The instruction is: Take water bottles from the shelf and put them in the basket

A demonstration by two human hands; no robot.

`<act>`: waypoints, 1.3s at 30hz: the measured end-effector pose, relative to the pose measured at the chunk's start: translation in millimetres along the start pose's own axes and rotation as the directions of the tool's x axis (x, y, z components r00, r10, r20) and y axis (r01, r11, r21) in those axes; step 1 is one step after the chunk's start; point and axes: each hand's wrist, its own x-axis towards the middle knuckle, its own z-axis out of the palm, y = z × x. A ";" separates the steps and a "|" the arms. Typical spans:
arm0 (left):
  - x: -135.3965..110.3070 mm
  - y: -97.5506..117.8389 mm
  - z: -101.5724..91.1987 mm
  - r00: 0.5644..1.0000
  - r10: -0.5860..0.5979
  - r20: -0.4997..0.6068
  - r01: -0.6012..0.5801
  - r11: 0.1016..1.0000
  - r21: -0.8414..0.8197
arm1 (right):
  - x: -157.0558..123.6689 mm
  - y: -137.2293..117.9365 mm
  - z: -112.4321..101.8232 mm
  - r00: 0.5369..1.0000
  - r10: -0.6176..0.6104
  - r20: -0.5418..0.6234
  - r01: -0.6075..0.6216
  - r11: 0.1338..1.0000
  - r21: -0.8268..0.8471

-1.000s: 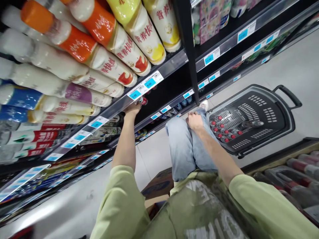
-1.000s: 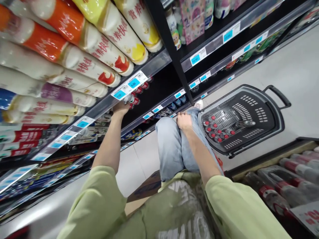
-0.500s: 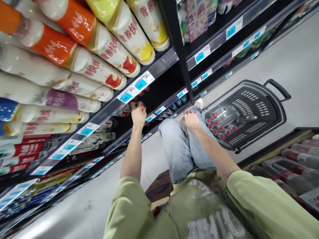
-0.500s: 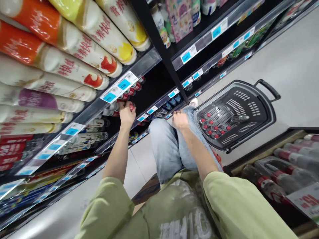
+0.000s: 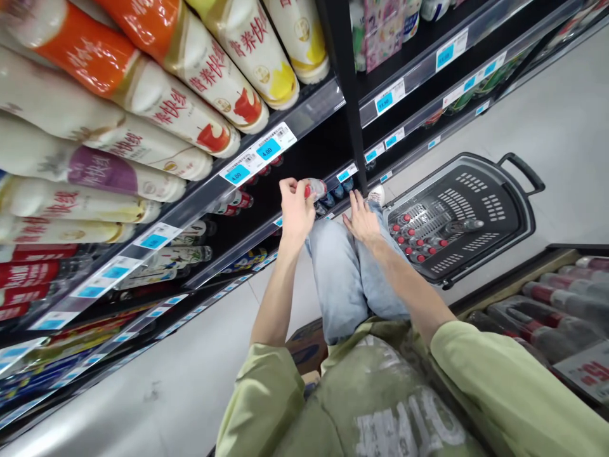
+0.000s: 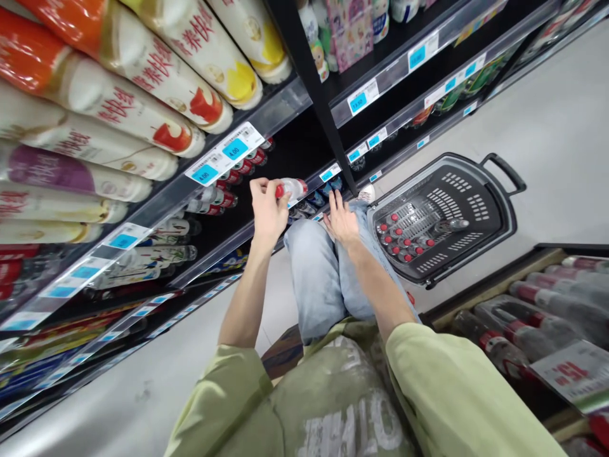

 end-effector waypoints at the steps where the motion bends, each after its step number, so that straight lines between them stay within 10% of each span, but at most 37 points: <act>1: -0.5 9.7 4.9 1.000 0.024 0.008 -0.024 0.999 -0.022 | 0.5 1.5 -0.3 1.000 0.008 -0.016 -0.008 1.000 0.003; 14: -17.0 34.5 78.2 1.000 0.007 -0.022 -0.013 0.960 -0.279 | 5.1 12.6 -7.0 0.999 0.049 -0.019 -0.050 0.998 -0.032; 39: -68.5 69.5 32.1 0.931 -0.361 0.048 0.277 0.615 -0.739 | -57.4 38.6 39.0 0.914 -0.154 -0.376 0.294 0.889 0.350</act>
